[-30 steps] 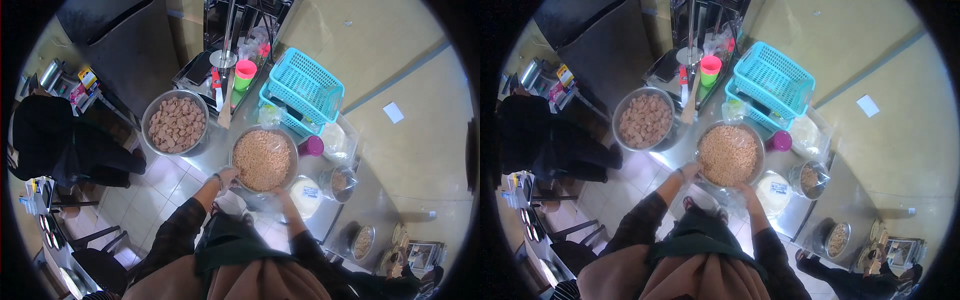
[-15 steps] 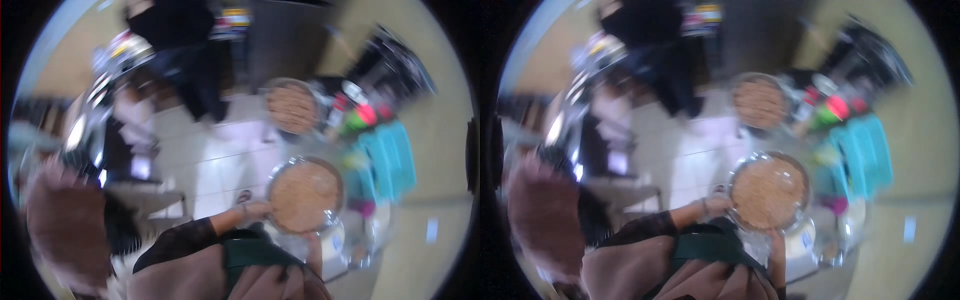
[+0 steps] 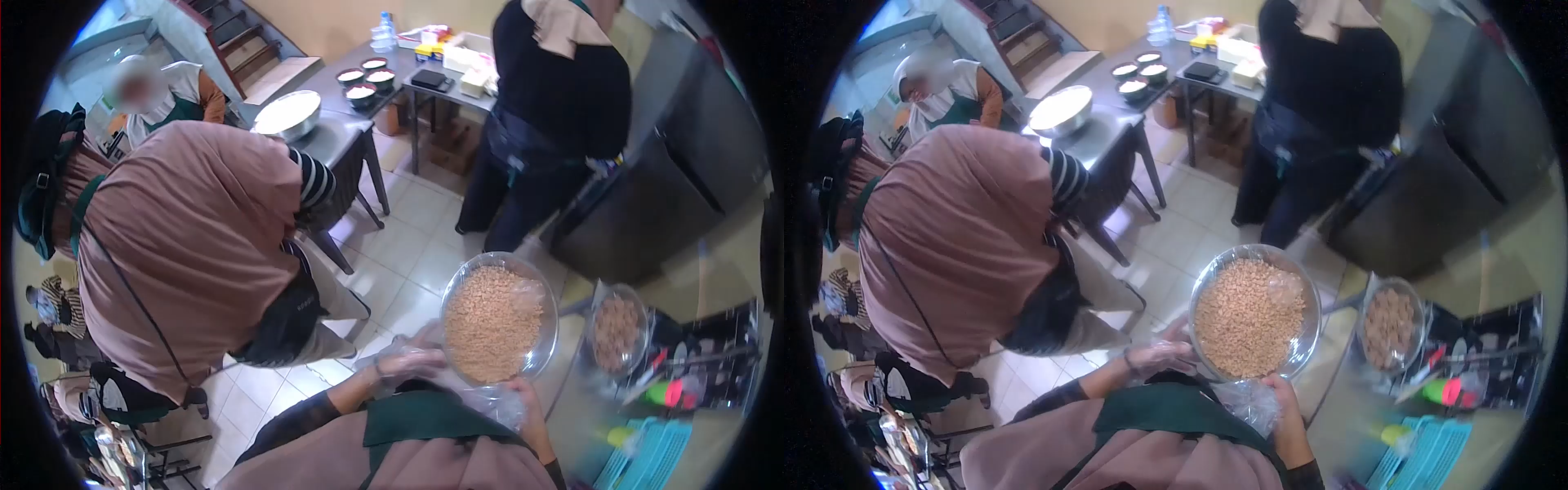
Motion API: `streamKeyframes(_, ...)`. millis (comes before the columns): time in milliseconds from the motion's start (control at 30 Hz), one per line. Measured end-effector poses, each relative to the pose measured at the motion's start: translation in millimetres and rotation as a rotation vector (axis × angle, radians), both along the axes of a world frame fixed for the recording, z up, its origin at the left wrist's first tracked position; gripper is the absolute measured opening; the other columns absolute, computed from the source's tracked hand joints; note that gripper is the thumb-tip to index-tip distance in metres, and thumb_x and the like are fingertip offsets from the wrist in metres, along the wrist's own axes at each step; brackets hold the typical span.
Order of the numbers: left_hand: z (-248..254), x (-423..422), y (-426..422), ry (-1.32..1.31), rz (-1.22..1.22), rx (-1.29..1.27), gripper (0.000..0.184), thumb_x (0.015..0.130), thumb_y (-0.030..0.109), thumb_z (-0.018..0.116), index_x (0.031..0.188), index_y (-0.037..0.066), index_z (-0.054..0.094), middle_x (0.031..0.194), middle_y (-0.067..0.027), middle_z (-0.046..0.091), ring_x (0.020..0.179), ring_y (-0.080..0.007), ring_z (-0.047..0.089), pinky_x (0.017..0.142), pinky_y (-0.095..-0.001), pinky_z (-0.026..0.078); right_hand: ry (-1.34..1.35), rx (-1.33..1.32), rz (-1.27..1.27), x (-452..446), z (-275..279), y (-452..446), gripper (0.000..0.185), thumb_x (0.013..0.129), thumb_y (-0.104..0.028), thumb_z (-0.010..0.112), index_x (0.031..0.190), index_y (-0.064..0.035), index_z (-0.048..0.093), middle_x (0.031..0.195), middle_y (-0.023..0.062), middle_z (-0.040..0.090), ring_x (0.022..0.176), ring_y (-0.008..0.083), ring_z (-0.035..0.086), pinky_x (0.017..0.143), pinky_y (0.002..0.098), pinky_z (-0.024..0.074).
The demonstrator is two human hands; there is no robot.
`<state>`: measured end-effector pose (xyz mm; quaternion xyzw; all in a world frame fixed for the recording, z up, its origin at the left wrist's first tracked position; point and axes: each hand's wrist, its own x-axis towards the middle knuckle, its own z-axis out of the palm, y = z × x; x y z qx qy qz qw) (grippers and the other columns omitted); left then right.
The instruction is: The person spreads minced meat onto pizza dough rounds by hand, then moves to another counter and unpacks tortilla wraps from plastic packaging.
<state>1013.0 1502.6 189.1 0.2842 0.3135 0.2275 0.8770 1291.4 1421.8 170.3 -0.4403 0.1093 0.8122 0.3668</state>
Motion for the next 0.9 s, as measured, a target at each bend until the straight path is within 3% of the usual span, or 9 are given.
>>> streamKeyframes(133,4,-23,-54,0.058,0.269,0.042,0.074,0.072,0.026,0.060,0.128,0.011,0.014,0.115,-0.0140,0.038,0.092,-0.0215,0.049,0.078,-0.0332,0.041,-0.008,0.037,0.140,24,3,9,0.029,0.066,-0.018,0.039,0.074,0.0052,0.053,0.068,0.0164,0.056,0.056,0.0265,0.054,0.054,0.0364,0.0462)
streamKeyframes(233,14,-30,-108,0.367,0.362,0.106,0.067,0.073,0.026,0.059,0.125,0.010,0.020,0.118,-0.0126,0.035,0.093,-0.0223,0.048,0.080,-0.0324,0.039,0.208,0.200,0.198,34,22,10,0.032,0.066,-0.020,0.038,0.079,0.0059,0.053,0.071,0.0164,0.056,0.056,0.0270,0.054,0.054,0.0368,0.0461)
streamKeyframes(300,29,-17,-145,0.533,0.483,0.278,0.060,0.074,0.025,0.058,0.122,0.008,0.026,0.116,-0.0121,0.039,0.092,-0.0196,0.048,0.078,-0.0288,0.039,-0.117,0.190,0.303,22,72,19,0.033,0.066,-0.020,0.038,0.082,0.0061,0.052,0.070,0.0158,0.056,0.053,0.0267,0.053,0.051,0.0369,0.0460)
streamKeyframes(400,23,26,-221,0.625,0.621,0.272,0.057,0.075,0.025,0.057,0.122,0.009,0.028,0.112,-0.0117,0.043,0.090,-0.0167,0.048,0.076,-0.0263,0.039,-0.227,0.246,0.448,47,61,27,0.034,0.066,-0.019,0.038,0.085,0.0066,0.050,0.068,0.0161,0.055,0.053,0.0265,0.053,0.049,0.0371,0.0461)
streamKeyframes(500,-3,56,-263,0.589,0.635,0.224,0.055,0.076,0.025,0.056,0.121,0.008,0.029,0.109,-0.0118,0.047,0.089,-0.0144,0.047,0.074,-0.0249,0.040,-0.161,0.230,0.559,55,61,60,0.034,0.066,-0.017,0.039,0.086,0.0073,0.050,0.069,0.0162,0.055,0.053,0.0263,0.053,0.047,0.0374,0.0458)
streamKeyframes(533,-10,68,-275,0.549,0.687,0.180,0.057,0.075,0.013,0.058,0.123,0.009,0.027,0.107,-0.0082,0.043,0.088,-0.0134,0.045,0.072,-0.0224,0.040,-0.152,0.269,0.629,63,61,70,0.034,0.064,-0.012,0.041,0.091,0.0084,0.047,0.075,0.0182,0.054,0.061,0.0279,0.055,0.053,0.0382,0.0476)
streamKeyframes(700,-42,140,-292,0.415,1.102,0.110,0.052,0.076,0.011,0.055,0.120,0.008,0.028,0.106,-0.0098,0.041,0.080,-0.0126,0.046,0.061,-0.0242,0.042,-0.041,0.360,0.809,55,116,100,0.037,0.064,-0.006,0.042,0.098,0.0099,0.041,0.088,0.0218,0.051,0.079,0.0316,0.054,0.073,0.0400,0.0456)
streamKeyframes(833,15,214,-303,0.480,1.320,-0.090,0.048,0.077,0.013,0.055,0.117,0.006,0.030,0.104,-0.0086,0.041,0.082,-0.0133,0.044,0.063,-0.0265,0.041,-0.008,0.351,1.152,47,136,125,0.035,0.066,-0.007,0.042,0.097,0.0095,0.042,0.087,0.0214,0.053,0.078,0.0305,0.055,0.074,0.0387,0.0453)
streamKeyframes(900,15,229,-287,0.303,1.423,-0.157,0.050,0.078,0.019,0.054,0.119,0.007,0.028,0.107,-0.0088,0.041,0.086,-0.0144,0.044,0.067,-0.0279,0.041,-0.056,0.293,1.323,21,150,163,0.032,0.066,-0.007,0.043,0.094,0.0086,0.044,0.086,0.0200,0.053,0.075,0.0278,0.056,0.070,0.0361,0.0472)
